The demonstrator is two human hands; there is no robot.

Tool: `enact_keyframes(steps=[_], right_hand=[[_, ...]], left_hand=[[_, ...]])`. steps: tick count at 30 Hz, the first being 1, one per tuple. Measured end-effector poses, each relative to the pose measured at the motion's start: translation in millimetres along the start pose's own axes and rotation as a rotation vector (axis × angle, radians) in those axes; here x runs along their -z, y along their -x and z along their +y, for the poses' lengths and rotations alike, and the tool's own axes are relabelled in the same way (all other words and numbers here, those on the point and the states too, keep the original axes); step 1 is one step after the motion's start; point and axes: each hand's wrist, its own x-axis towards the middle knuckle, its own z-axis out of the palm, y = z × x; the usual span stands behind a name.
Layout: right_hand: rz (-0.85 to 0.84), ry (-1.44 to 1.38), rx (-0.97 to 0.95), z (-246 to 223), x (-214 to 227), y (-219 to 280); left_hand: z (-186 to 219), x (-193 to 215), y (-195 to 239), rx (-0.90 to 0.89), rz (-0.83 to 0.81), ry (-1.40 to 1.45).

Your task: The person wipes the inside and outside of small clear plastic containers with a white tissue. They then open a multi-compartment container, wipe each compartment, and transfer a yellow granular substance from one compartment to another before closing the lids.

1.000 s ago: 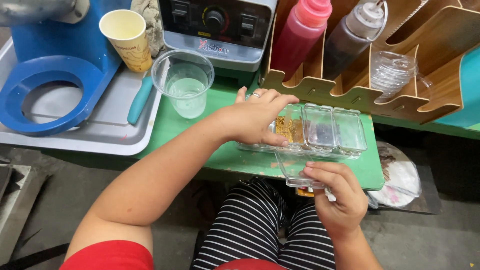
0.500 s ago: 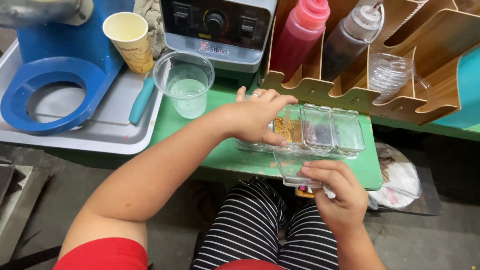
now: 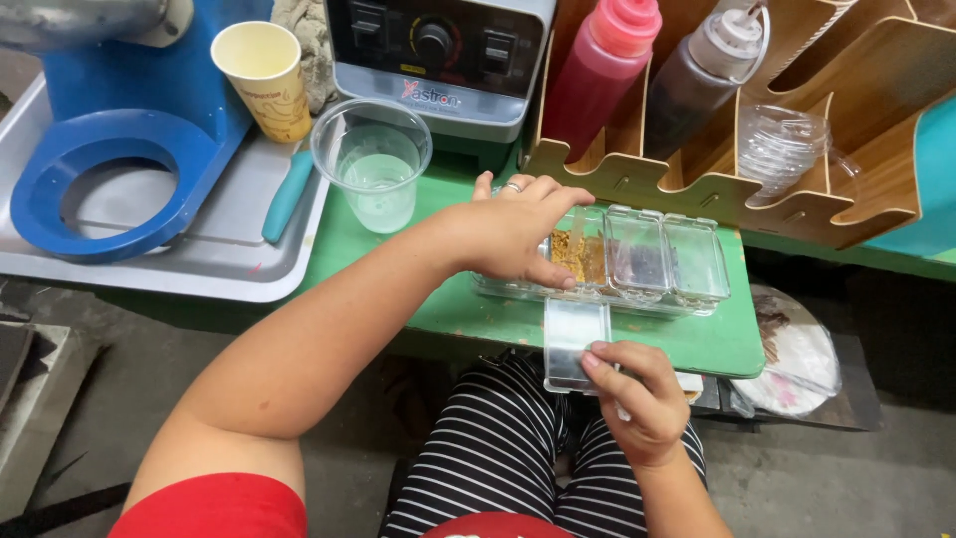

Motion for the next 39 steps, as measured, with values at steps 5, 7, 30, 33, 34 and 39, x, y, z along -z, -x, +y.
enact_keyframes(steps=[5, 7, 30, 33, 34, 39], right_hand=[[0.007, -0.003, -0.055, -12.7, 10.7, -19.2], [0.012, -0.008, -0.069, -17.2, 14.4, -27.6], [-0.124, -0.049, -0.111, -15.6, 23.9, -41.4], [-0.099, -0.034, -0.047, -11.2, 23.0, -41.1], [-0.097, -0.034, -0.051, -11.6, 23.8, -42.3], [-0.057, -0.048, -0.074, -15.0, 25.3, -49.5]], left_hand=[[3.8, 0.7, 1.0, 0.014, -0.012, -0.012], [4.5, -0.1, 0.9, 0.02, -0.008, -0.021], [-3.1, 15.3, 29.3, -0.125, 0.043, 0.2], [-2.4, 23.6, 48.7, -0.202, 0.035, 0.158], [-5.0, 21.8, 44.9, -0.202, 0.031, 0.157], [1.4, 23.6, 27.5, -0.097, -0.048, -0.132]])
